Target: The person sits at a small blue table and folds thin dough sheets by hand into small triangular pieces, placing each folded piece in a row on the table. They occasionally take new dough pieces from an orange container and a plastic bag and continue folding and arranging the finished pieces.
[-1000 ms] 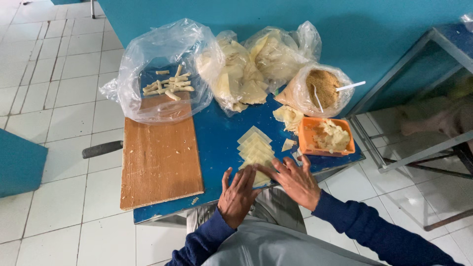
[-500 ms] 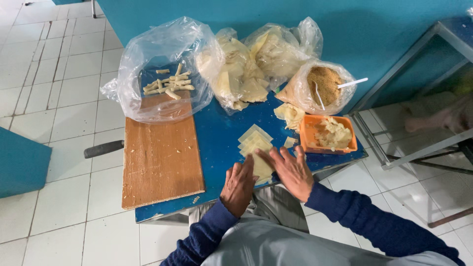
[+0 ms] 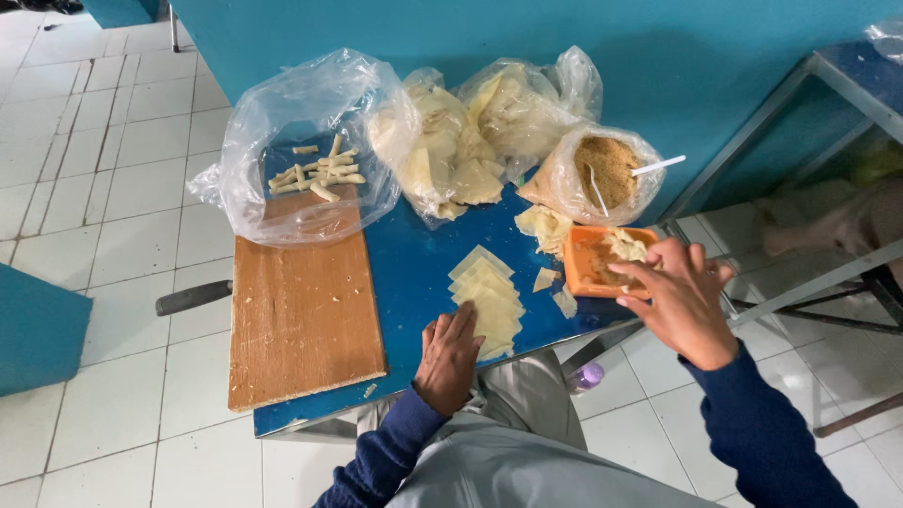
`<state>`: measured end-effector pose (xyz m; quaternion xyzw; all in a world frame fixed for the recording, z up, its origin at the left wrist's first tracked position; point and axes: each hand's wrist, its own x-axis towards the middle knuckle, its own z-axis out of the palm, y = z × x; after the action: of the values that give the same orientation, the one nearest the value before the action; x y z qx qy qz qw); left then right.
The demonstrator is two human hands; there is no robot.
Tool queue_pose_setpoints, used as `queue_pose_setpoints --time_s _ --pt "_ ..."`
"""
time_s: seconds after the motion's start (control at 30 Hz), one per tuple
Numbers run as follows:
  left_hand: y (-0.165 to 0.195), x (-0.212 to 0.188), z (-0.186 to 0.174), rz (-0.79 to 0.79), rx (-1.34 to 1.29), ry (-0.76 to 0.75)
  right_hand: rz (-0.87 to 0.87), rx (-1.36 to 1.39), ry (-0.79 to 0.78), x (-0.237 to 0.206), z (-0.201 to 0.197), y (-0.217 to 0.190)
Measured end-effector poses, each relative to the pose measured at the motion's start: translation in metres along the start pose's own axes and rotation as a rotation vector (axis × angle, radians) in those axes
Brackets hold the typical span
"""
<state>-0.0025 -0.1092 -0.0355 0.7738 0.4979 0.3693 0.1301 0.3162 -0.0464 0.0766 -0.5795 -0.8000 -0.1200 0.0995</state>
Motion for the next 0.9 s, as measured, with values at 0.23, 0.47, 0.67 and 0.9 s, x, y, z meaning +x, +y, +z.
queue_pose_setpoints --time_s 0.23,0.47,0.67,0.9 --pt "0.001 -0.001 -0.002 -0.009 0.013 -0.013 -0.035 -0.045 0.171 -0.017 0.026 0.008" --pt "0.001 0.000 -0.001 0.004 0.031 -0.024 -0.022 0.125 0.196 -0.014 0.044 0.022" --pt "0.001 -0.001 0.001 -0.003 0.061 -0.024 0.033 0.309 0.211 -0.014 0.061 0.025" --pt "-0.002 0.001 0.001 -0.021 0.039 -0.019 0.031 0.356 0.230 -0.014 0.046 0.012"
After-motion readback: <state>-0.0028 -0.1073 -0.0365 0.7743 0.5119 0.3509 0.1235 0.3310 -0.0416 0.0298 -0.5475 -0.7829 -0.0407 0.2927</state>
